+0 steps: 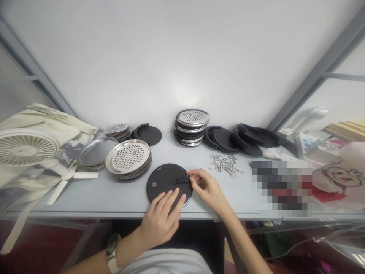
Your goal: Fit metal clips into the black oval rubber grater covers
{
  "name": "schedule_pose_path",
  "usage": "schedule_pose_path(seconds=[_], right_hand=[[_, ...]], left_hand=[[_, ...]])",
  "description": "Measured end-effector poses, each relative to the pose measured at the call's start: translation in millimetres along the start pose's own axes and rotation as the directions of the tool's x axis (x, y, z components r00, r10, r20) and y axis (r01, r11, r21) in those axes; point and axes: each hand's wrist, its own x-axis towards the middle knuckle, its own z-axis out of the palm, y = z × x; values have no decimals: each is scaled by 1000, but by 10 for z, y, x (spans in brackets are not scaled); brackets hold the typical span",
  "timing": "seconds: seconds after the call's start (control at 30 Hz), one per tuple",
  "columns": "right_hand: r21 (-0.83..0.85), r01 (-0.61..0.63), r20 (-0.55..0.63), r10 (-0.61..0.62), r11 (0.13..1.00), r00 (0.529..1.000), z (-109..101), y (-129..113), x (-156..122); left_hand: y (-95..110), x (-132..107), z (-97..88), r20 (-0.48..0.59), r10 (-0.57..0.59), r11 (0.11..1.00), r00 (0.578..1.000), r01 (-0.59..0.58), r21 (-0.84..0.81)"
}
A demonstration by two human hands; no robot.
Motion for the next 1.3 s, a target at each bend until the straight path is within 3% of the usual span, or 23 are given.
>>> schedule_pose_path(seconds=[0.13, 0.53, 1.3], right_hand=[[0, 2, 23, -2, 1000, 1000, 1, 4, -6], [193, -143, 116, 122, 971, 986, -11, 74, -10], [186, -148, 140, 123, 971, 983, -2, 64, 15]], left_hand=[[3, 1, -2, 1, 5, 1000, 1000, -5, 15], [-8, 8, -9, -5, 8, 1000, 1000, -8, 12], [19, 9, -5, -12, -38, 999, 999, 37, -22]])
